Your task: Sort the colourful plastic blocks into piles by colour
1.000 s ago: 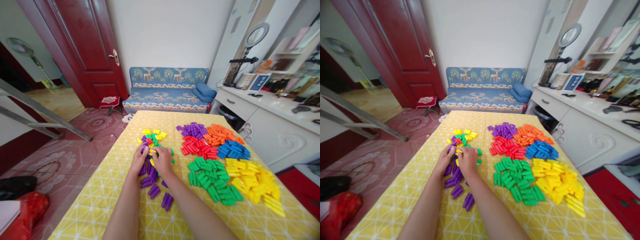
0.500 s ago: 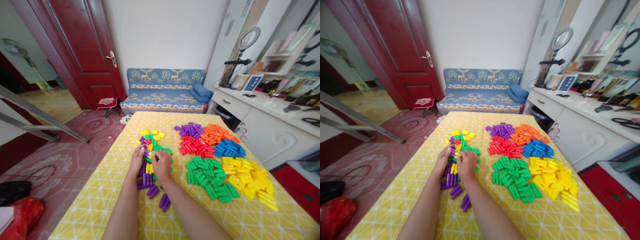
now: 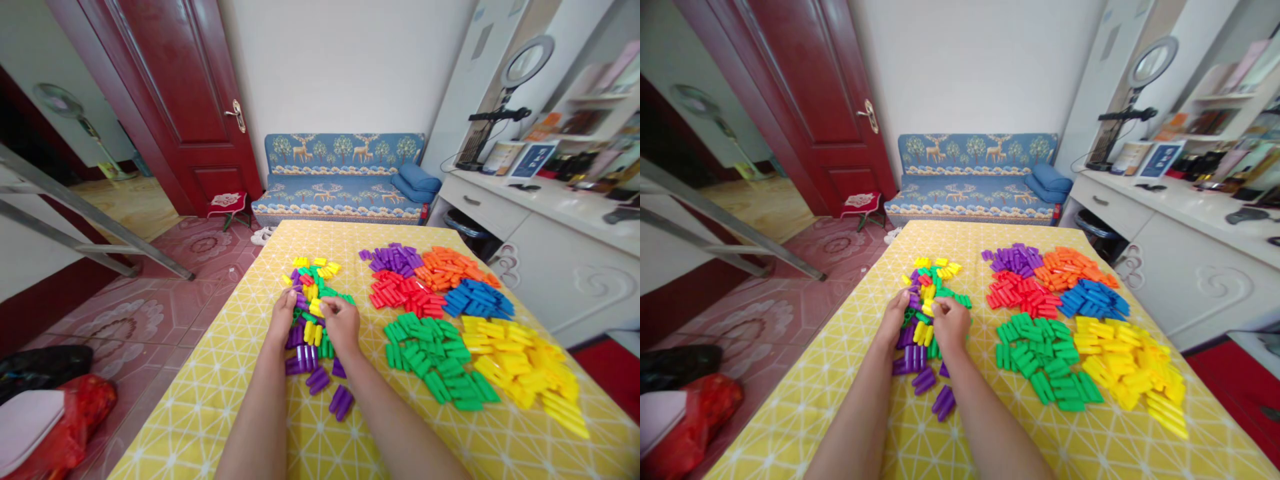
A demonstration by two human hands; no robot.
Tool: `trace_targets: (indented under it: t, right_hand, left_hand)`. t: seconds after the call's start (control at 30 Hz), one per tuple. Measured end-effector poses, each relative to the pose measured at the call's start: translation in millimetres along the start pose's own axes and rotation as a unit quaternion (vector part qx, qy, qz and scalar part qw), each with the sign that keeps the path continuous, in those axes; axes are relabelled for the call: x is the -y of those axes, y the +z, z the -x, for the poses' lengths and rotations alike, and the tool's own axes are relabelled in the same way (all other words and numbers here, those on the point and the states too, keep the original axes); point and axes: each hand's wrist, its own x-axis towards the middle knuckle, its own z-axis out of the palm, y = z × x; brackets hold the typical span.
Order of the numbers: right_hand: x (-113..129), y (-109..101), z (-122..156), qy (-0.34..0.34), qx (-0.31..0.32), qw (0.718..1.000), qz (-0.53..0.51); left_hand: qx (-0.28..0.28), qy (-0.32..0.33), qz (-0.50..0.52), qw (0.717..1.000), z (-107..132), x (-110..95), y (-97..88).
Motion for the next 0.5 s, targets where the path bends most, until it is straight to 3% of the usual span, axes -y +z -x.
trace_targets:
  t: [0.07,0.17,0.33,0.43,0.5]
  right_hand:
    - [-4,-9,-15,0.037,-0.019,0.997,-0.067]
    - [-2,-23,-28,0.032,-0.038,0.993,-0.103]
    - [11,-49,-10,0.009,-0.007,0.986,-0.164]
    - [9,-83,6,0.014,-0.033,0.988,-0.153]
    - [3,-120,10,0.009,-0.114,0.985,-0.128]
  left_hand:
    - [-0.011,-0.022,0.035,0.999,0,1,-2.7]
    - [-0.014,-0.024,0.029,0.999,-1,1,-2.4]
    - [0.012,0.010,-0.044,0.999,-3,-1,0.1]
    - [0.028,0.042,-0.097,0.994,-2,-3,0.2]
    - [0.026,0.060,-0.122,0.990,-1,-3,0.9]
